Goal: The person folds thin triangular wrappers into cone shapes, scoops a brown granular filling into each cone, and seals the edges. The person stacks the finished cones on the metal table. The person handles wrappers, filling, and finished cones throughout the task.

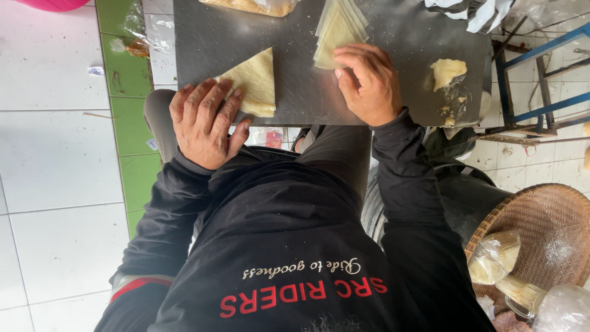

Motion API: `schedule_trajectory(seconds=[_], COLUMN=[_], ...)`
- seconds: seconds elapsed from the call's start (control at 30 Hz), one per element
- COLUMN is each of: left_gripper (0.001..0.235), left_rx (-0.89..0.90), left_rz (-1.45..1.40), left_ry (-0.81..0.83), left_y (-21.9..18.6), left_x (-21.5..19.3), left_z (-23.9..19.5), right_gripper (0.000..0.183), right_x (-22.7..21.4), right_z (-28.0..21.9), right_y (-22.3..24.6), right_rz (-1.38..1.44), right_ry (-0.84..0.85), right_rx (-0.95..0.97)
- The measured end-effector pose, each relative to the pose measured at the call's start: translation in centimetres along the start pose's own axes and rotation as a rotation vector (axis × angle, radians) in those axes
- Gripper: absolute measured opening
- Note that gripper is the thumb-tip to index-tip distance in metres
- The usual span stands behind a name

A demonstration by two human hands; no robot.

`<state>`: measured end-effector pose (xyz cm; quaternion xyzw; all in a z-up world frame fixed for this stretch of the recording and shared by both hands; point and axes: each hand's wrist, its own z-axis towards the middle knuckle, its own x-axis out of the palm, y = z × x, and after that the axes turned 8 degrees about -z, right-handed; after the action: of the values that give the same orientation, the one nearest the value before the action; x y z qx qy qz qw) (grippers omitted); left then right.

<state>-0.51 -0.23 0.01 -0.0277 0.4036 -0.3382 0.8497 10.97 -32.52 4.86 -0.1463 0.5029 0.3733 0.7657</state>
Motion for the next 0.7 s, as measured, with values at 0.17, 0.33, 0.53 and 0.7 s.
schedule_trajectory(seconds=[0.17, 0.33, 0.53, 0.7], left_gripper=[0.045, 0.045, 0.043, 0.04], left_rx=[-0.029, -0.032, -0.031, -0.068], left_rz=[-0.055, -0.071, -0.087, -0.1], left_ry=[-0.012, -0.039, -0.058, -0.07], left_y=[0.0, 0.0, -0.1, -0.1], left_x=[-0.1, 0.1, 0.2, 0.4], left_z=[-0.3, -0.3, -0.6, -0.9], right_gripper=[0.035, 0.035, 0.027, 0.013], right_x=[-0.8, 0.1, 2.2, 2.0], right_z=[0.4, 1.9, 3.8, 5.2], right_y=[1.0, 3.7, 9.7, 11.2], right_rz=[0.025, 0.14, 0.147, 0.225], right_ry=[0.011, -0.06, 0.048, 0.112], right_rx=[-0.031, -0.01, -0.152, -0.029])
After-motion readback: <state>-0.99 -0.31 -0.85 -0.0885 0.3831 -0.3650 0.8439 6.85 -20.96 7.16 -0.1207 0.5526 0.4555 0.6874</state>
